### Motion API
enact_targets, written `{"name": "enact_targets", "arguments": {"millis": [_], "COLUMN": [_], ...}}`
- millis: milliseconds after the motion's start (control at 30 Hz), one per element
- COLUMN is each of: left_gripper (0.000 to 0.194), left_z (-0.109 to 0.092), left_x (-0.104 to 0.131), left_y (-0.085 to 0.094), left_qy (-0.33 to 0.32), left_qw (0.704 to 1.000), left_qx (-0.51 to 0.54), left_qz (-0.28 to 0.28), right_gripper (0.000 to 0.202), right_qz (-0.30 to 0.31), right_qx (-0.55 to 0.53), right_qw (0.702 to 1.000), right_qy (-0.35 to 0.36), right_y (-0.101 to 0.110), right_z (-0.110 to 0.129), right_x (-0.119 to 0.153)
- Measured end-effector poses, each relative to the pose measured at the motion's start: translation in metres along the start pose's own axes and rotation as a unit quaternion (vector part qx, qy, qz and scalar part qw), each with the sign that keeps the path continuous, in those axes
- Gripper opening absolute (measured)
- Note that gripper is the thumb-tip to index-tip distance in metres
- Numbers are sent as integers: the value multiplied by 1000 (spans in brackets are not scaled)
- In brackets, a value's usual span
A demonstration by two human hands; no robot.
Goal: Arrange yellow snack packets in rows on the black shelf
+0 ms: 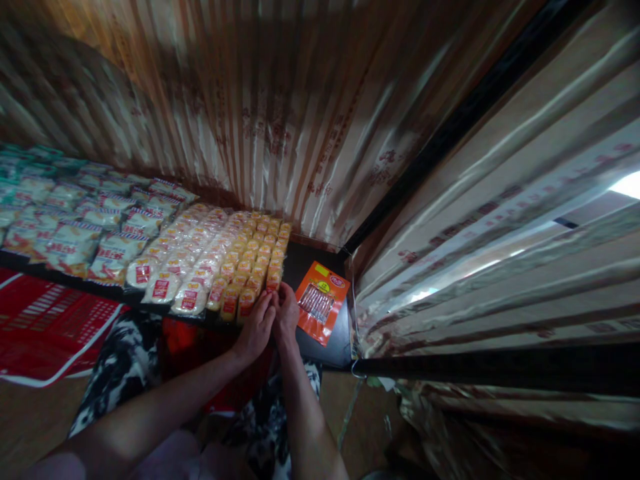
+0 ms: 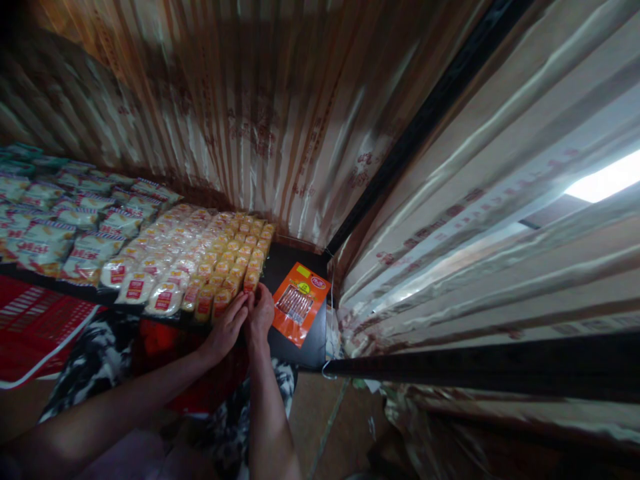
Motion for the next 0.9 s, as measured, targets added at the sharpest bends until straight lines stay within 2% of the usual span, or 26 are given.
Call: {"name": "enact_targets", "arguments": {"millis": [333,667,767,833,900], "left_gripper": [40,41,46,47,46], "left_z": [2,-7,-21,-41,-63], "left_x": [-4,-4,2,10,18], "left_y": [3,0,5,8,11], "left_qy": [-29,-44,-59,-122,-211], "left_qw": [999,994,987,977,954], "left_qx": [-39,-94,-145,-174,-211], "left_qz": [8,21,17,26,41], "right_gripper": [29,29,29,28,27], "right_qz": [7,-2,-9,-8,-6], "right_qx": [-1,12,21,20,16], "right_qw": [1000,1000,1000,1000,1000], "right_qy": [-4,0,3,6,7], "right_y": [-2,-2,-2,-2,-2], "right_z": [3,1,0,1,2], "right_x": [0,1,0,0,1]}}
Point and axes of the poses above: each hand's wrist, its own x-axis away from the middle knuckle, its own y-axis out of the back of the hand, z = x × y, the point moved 9 cm from there along -x, towards the middle knuckle, and after that the axes turned 7 degrees about -z, right-handed, at the moved point
